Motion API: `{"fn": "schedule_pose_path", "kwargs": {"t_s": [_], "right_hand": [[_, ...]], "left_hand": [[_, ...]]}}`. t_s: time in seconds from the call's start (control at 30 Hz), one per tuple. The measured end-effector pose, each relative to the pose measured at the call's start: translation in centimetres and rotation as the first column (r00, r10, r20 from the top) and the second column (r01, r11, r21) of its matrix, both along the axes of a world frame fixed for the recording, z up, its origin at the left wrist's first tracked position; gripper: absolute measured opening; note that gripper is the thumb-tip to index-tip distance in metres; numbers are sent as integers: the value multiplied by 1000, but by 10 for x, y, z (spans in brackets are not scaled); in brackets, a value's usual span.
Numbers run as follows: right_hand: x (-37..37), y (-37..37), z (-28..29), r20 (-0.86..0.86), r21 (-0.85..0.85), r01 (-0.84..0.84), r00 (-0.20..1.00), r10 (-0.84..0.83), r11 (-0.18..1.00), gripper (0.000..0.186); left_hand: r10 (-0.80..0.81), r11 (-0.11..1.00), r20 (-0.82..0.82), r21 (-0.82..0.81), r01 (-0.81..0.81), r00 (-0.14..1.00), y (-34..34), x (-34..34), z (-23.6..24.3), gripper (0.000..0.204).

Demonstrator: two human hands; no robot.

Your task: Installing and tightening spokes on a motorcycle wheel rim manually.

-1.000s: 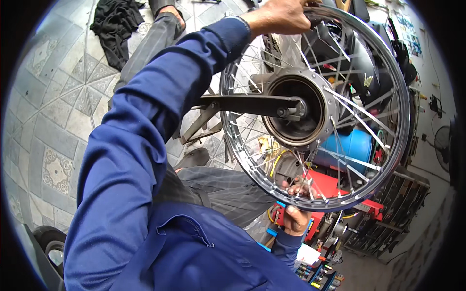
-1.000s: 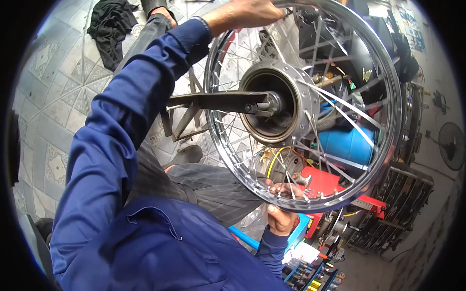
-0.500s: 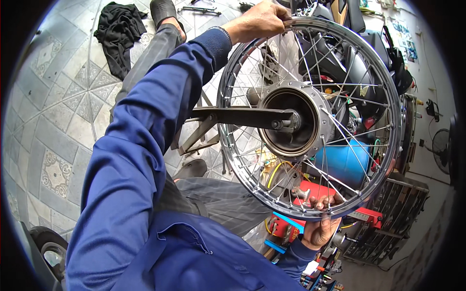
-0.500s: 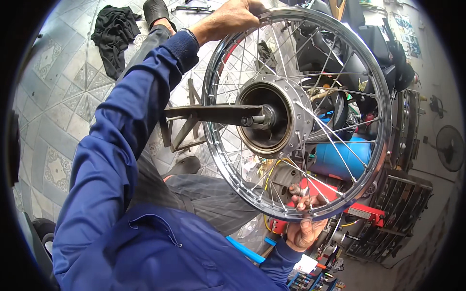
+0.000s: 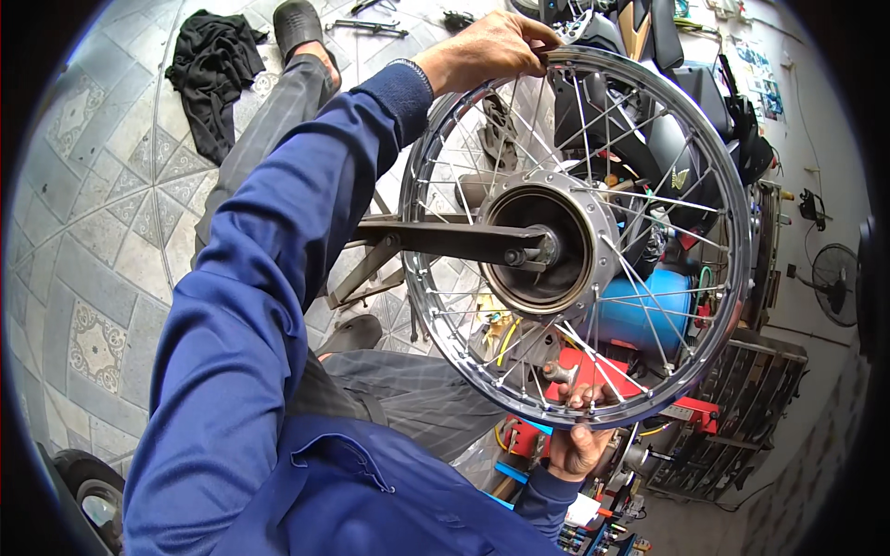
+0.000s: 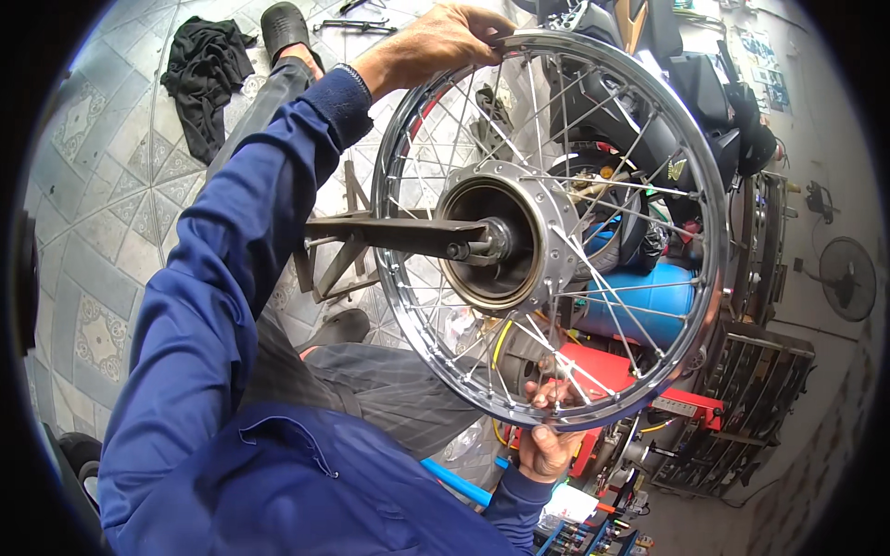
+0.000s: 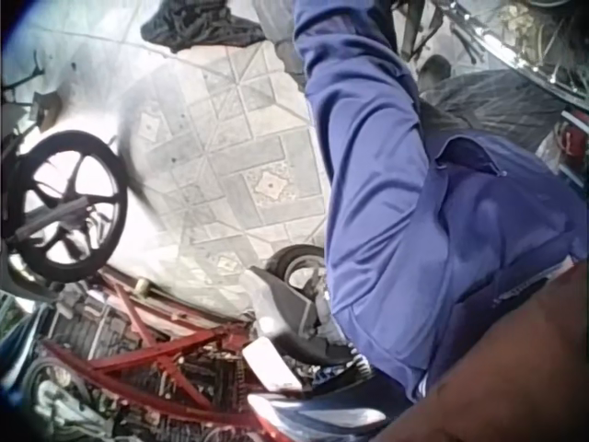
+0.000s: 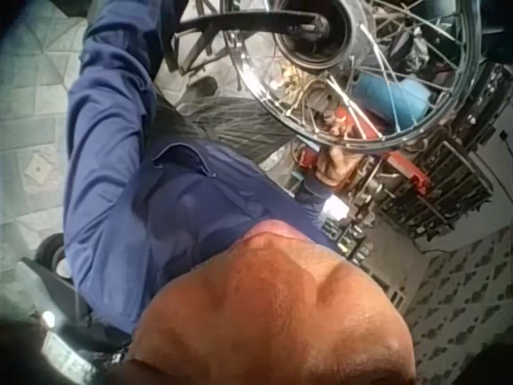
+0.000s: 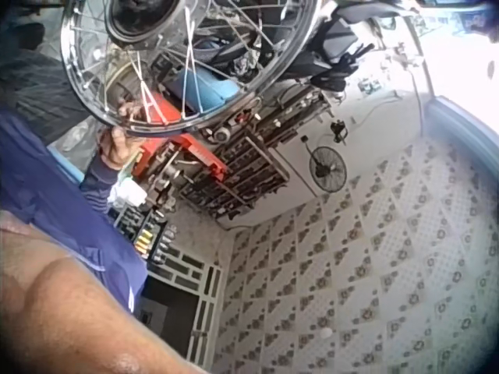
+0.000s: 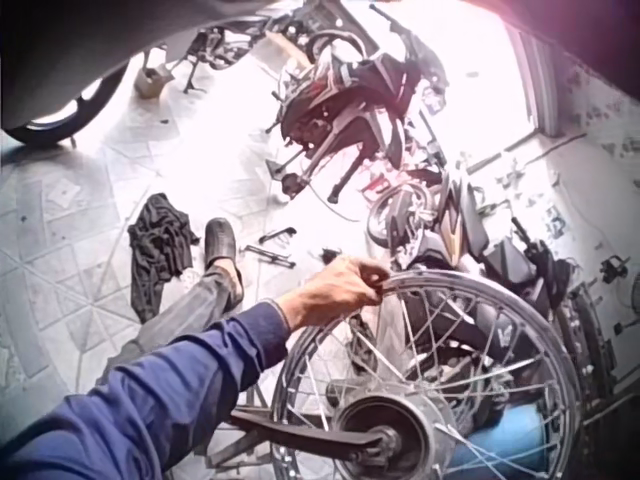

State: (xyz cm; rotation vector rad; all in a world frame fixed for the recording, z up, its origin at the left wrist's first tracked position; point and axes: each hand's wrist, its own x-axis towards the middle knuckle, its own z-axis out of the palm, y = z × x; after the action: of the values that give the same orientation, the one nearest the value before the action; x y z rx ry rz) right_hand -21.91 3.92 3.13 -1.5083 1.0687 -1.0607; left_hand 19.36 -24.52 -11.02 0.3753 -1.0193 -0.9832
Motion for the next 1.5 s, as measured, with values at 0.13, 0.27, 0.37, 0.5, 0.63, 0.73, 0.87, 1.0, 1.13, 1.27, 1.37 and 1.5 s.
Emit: {"fn": "schedule_pose_path", "kwargs": {"t_s": [0.13,0.27,0.37,0.5,0.63,0.73,0.87,1.0,1.13,1.27,1.37,1.5], "right_hand": [[-1,4,-12,56,29,21,998,-23,999,76],[-6,11,-28,117,77,90,988,-99,993,75],[-11,13,-42,132,105,103,984,-116,989,75],[-16,17,-64,126,123,89,987,-105,988,75],[-12,21,-82,66,152,77,994,-87,985,72],[-3,28,-91,42,207,136,988,-147,969,68],[-10,22,-100,-124,191,117,988,-94,975,66],[-6,15,-95,-73,231,103,993,-89,967,70],[-25,14,-117,44,190,130,989,-141,973,68],[-11,16,-123,-4,121,62,998,-62,991,60],[-25,16,-120,-62,117,97,994,-90,988,56],[-11,14,-116,-45,77,27,999,-23,997,57]], "left_hand": [[199,980,115,-41,-196,973,-2,-3,13,34],[108,994,224,-28,-104,969,17,6,39,30],[112,994,240,-19,-111,964,22,7,59,33],[148,988,272,-78,-131,951,31,2,83,38],[164,983,337,-137,-124,927,35,3,104,41],[211,975,394,-152,-163,895,40,-7,112,40],[496,867,482,-329,-375,722,53,-15,111,21],[817,562,233,-116,-819,528,106,-61,136,16],[278,890,249,297,-346,928,105,-106,139,15],[-52,963,-284,239,123,957,92,-83,145,8],[-164,802,-552,408,436,818,100,-85,171,8],[-153,823,-653,331,461,742,108,-74,163,10]]}}
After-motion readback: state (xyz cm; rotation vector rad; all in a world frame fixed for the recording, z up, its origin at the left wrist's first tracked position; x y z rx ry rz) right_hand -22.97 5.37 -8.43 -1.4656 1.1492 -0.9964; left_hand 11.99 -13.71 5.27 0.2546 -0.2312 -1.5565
